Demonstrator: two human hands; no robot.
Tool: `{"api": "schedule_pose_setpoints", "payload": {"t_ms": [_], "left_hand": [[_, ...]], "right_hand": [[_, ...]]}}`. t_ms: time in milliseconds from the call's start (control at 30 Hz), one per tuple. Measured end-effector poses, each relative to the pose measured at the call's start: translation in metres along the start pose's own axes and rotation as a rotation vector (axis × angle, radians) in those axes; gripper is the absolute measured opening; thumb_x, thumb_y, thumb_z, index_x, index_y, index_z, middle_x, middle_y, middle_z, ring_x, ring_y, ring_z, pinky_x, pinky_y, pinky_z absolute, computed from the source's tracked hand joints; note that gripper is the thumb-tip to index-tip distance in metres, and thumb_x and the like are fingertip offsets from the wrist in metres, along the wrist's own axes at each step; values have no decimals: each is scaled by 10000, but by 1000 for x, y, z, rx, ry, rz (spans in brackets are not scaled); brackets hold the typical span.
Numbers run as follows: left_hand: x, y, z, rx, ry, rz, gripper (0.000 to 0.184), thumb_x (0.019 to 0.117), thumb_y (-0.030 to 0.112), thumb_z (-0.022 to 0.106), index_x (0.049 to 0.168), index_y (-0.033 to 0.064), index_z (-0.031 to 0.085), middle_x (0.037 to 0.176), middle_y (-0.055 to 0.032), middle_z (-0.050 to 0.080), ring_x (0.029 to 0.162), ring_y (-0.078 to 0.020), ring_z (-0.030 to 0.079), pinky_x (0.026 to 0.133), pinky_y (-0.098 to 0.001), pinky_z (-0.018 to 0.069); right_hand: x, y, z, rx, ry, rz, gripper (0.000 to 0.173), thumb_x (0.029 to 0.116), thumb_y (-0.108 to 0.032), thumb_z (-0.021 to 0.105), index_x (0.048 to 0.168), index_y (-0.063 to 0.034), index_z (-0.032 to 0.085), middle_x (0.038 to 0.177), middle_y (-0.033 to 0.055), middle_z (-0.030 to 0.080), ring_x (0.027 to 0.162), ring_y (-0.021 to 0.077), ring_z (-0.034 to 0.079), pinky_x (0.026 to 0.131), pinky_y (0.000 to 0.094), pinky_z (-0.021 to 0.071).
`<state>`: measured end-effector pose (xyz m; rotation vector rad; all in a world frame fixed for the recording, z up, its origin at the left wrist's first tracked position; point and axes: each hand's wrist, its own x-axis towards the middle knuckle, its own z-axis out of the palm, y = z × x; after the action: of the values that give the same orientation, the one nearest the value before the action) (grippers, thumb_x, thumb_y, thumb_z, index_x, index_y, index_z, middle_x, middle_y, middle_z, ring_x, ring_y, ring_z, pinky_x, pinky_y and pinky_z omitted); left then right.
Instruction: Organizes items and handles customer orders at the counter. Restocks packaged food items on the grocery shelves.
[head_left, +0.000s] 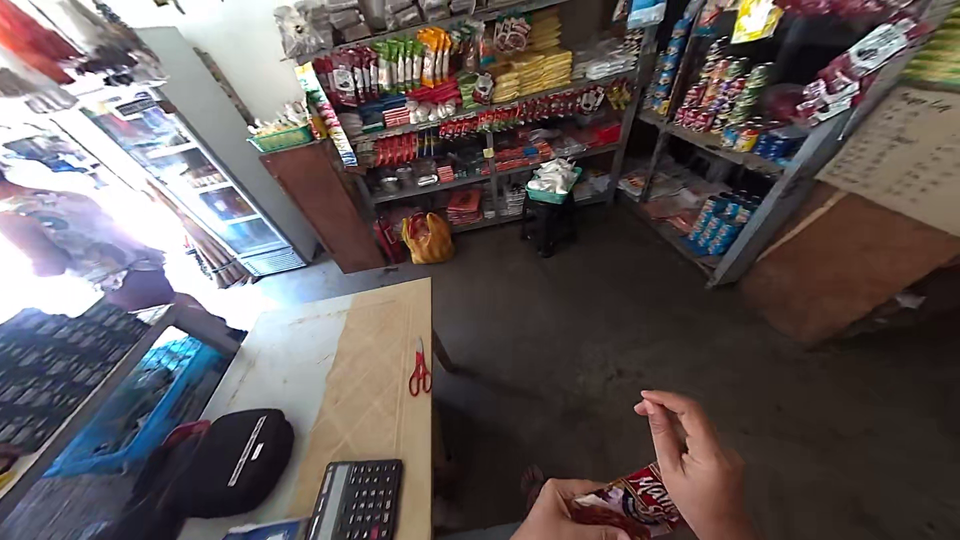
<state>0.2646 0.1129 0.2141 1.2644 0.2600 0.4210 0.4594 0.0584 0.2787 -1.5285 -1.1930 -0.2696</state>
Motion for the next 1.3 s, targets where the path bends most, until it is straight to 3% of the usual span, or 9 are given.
{"api": "schedule_pose_setpoints", "payload": {"t_ms": [267,367,500,667,800,967,1133,1200,1300], "left_hand": [[134,8,-88,-25,102,17,219,929,-30,689,1146,-29,715,1058,-46,773,967,-92,732,937,-320,589],[197,27,-137,6,48,37,201,936,-14,690,1133,-36,720,1038,-70,775,940,-115,738,912,-343,600],[274,61,-194,48,-63,55,194,945,-16,678,1132,-38,725,1030,-67,777,934,-104,738,905,-322,600],[368,76,-225,35,-159,77,340,879,-53,743,1212,-58,673,1126,-100,755,1024,-139,728,969,-351,587],[445,69,-231,93,-109,61,236,897,-22,736,1129,-59,711,1040,-85,768,953,-100,730,925,-321,592],[554,63,-257,114,-30,109,238,884,-40,741,1120,-60,724,1036,-98,775,946,-123,743,921,-345,603],[663,82,-287,53,136,108,182,893,-42,728,1075,-40,741,976,-78,783,891,-116,750,879,-334,616],[704,88,-307,35,199,137,164,893,-38,728,1056,-33,750,957,-82,782,867,-126,751,855,-337,623],[756,98,-341,7,326,172,143,901,-9,732,1041,-12,760,947,-87,783,853,-150,757,836,-354,633]], "right_hand": [[118,70,76,-30,75,77,215,1060,-179,556,1120,12,635,892,56,727,674,-35,602,603,109,501],[174,94,109,1,103,108,201,1053,-156,558,1117,18,635,899,33,726,640,-56,560,565,99,466],[237,128,148,45,176,92,175,1048,-145,566,1121,2,626,934,-1,731,727,-63,614,628,87,501],[301,181,168,-16,246,92,188,1049,-129,566,1120,38,616,940,34,724,746,-49,624,650,103,515],[352,239,180,-56,287,93,190,1046,-105,558,1112,69,601,935,41,718,748,-59,611,657,92,502],[429,322,213,-25,253,69,176,1047,-118,561,1105,41,609,924,36,723,739,-68,610,642,84,496],[536,399,251,87,160,-24,161,1051,-156,569,1114,-33,650,967,16,746,811,-29,663,711,106,542],[576,428,266,114,136,-56,168,1053,-163,565,1111,-41,665,967,31,750,757,-4,664,659,131,553],[628,467,288,142,101,-53,186,1041,-156,580,1115,-32,698,1004,57,738,816,44,689,701,175,587]]}}
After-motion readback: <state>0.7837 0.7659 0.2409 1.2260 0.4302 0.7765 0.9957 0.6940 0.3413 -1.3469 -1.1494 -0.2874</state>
